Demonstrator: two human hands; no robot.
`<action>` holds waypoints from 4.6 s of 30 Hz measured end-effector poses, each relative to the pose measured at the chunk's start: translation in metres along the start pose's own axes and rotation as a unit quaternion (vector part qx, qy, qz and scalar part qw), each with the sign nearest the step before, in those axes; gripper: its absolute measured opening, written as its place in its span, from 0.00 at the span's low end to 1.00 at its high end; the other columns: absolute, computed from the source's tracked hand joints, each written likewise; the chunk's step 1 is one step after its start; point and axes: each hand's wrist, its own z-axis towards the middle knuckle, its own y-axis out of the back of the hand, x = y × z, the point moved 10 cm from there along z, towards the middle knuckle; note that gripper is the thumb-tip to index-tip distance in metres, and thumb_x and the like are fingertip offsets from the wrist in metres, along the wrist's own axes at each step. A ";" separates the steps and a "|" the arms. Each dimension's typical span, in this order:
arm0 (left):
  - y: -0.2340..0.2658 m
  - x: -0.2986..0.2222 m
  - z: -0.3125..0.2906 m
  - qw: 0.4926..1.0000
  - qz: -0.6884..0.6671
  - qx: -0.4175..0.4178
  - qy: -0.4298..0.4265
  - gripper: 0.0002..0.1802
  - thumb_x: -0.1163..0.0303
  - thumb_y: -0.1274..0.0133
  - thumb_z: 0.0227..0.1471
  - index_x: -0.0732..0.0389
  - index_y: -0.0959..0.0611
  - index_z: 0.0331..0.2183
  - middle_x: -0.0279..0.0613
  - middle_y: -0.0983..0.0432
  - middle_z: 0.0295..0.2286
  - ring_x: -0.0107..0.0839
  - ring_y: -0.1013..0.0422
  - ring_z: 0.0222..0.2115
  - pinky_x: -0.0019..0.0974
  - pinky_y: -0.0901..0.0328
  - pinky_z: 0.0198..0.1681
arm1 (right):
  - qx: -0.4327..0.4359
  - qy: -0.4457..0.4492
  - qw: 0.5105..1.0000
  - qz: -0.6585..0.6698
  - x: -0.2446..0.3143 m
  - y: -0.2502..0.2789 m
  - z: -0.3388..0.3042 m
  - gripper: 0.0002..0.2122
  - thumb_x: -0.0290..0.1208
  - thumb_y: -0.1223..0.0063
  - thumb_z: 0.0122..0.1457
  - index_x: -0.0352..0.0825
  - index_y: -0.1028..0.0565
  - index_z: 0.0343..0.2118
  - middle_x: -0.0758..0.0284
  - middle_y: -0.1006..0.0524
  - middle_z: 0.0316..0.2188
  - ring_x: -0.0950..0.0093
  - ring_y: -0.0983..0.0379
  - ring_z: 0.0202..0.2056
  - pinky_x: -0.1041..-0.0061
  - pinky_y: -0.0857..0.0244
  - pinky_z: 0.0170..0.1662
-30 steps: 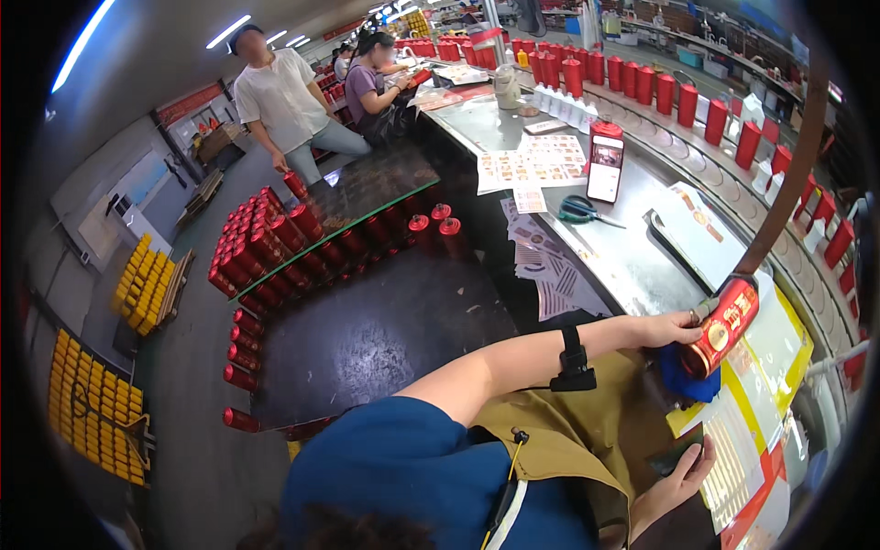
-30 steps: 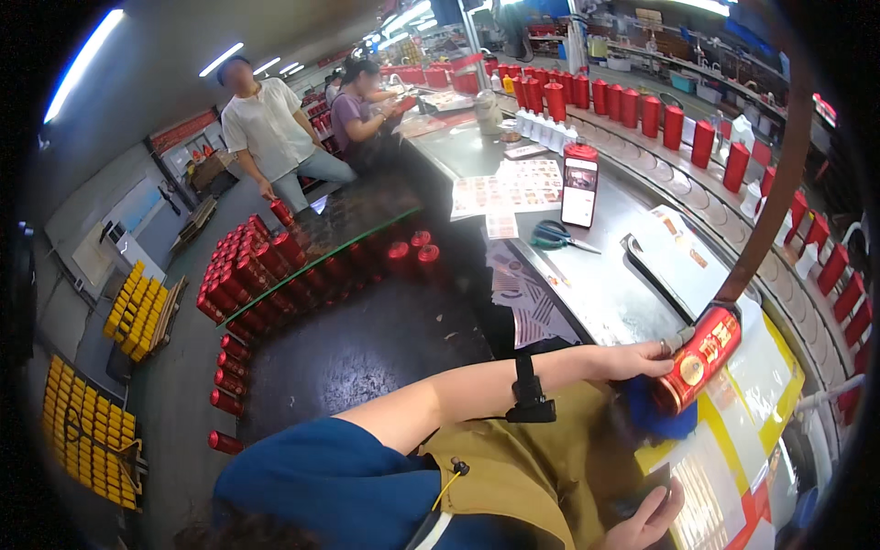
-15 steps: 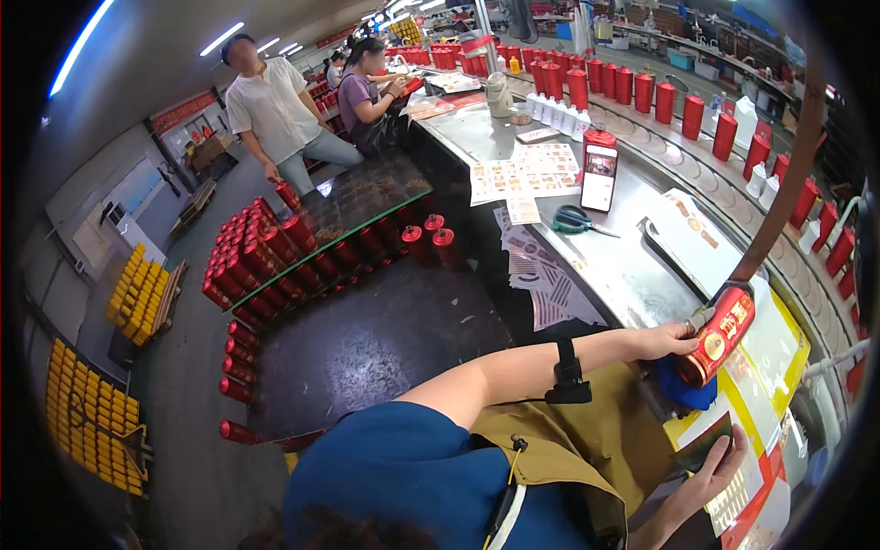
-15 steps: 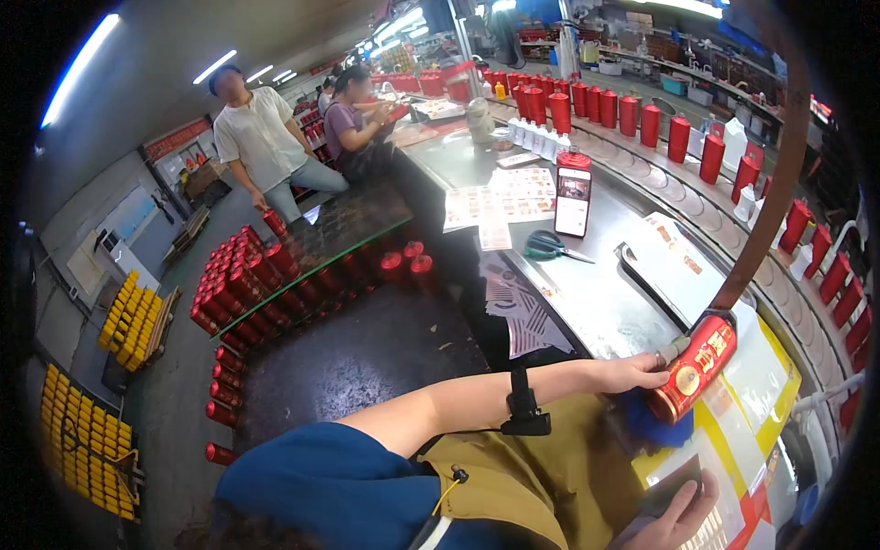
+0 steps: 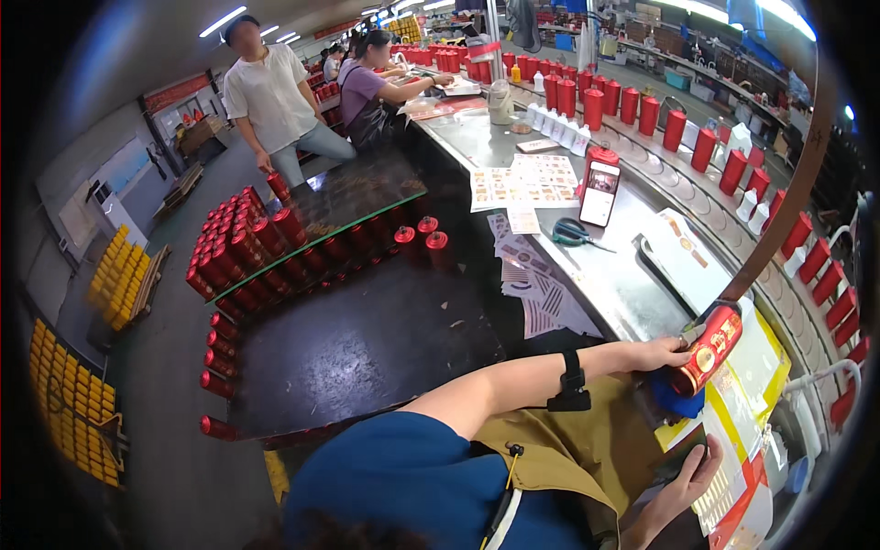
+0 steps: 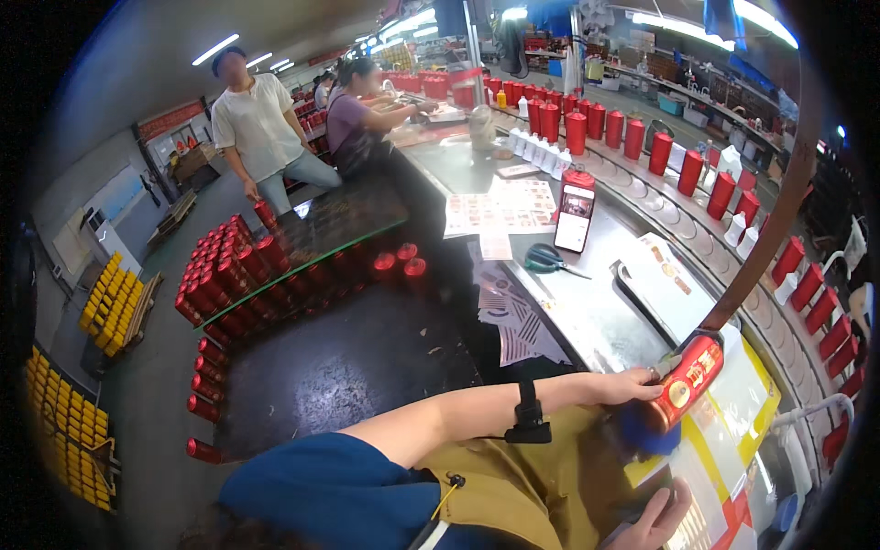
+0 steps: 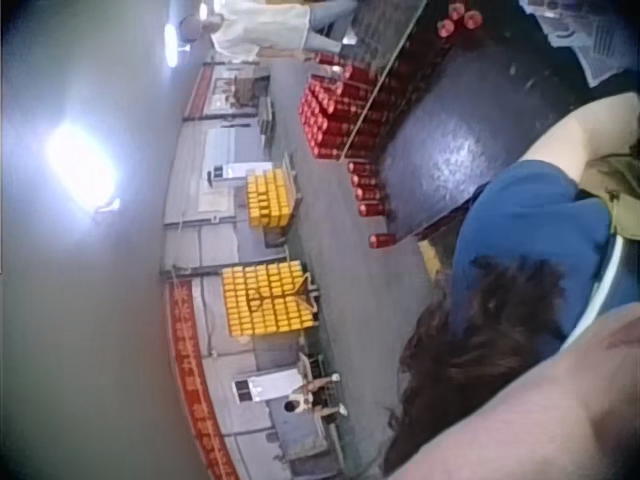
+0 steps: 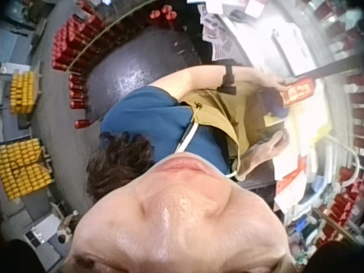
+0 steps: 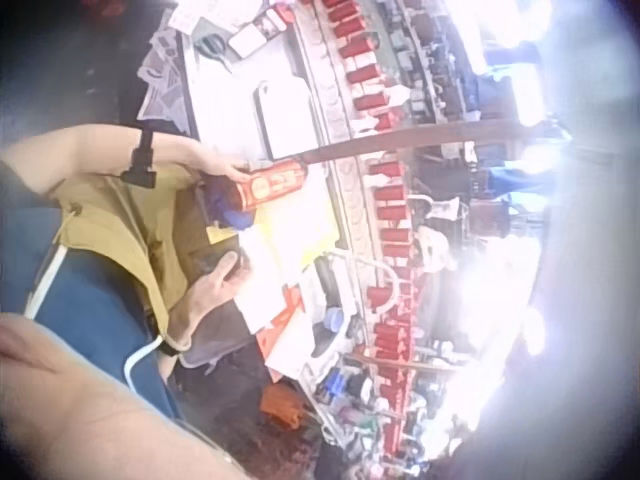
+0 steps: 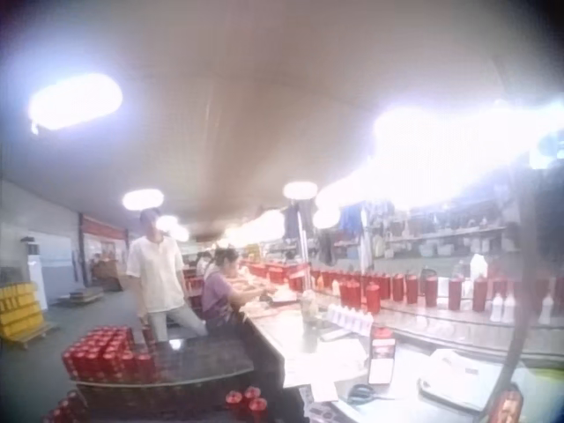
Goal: Applying labels and cleaning the exterior of red cylindrical containers in a production setting.
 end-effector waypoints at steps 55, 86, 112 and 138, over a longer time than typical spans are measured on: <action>-0.014 -0.068 -0.007 0.990 0.104 -0.077 0.049 0.44 0.64 0.36 0.60 0.69 0.41 0.67 0.51 0.29 0.54 0.36 0.29 0.54 0.41 0.32 0.57 | -0.004 -0.133 0.990 0.054 -0.040 -0.034 0.094 0.08 0.21 0.53 0.70 0.31 0.27 0.50 0.72 0.25 0.44 0.83 0.31 0.46 0.82 0.37 0.53; -0.033 -0.061 -0.010 0.979 0.014 -0.026 0.200 0.49 0.80 0.36 0.50 0.67 0.49 0.65 0.51 0.29 0.53 0.35 0.24 0.49 0.39 0.25 0.52 | 0.008 -0.101 0.994 0.030 -0.033 -0.041 0.094 0.13 0.18 0.48 0.66 0.29 0.26 0.52 0.64 0.21 0.44 0.75 0.24 0.48 0.76 0.32 0.53; -0.021 -0.054 -0.015 0.986 0.096 -0.004 0.134 0.58 0.86 0.31 0.46 0.65 0.49 0.69 0.49 0.32 0.58 0.36 0.29 0.56 0.42 0.28 0.58 | 0.105 0.155 0.967 -0.174 0.028 -0.060 0.107 0.15 0.11 0.40 0.51 0.33 0.21 0.42 0.60 0.21 0.35 0.60 0.23 0.38 0.67 0.27 0.42; 0.000 -0.072 -0.014 0.936 0.331 -0.103 -0.059 0.65 0.67 0.18 0.32 0.69 0.38 0.67 0.55 0.33 0.59 0.45 0.31 0.58 0.43 0.36 0.62 | 0.184 0.296 0.910 -0.223 0.049 -0.089 0.114 0.12 0.21 0.38 0.45 0.41 0.16 0.34 0.70 0.16 0.33 0.72 0.27 0.29 0.73 0.33 0.39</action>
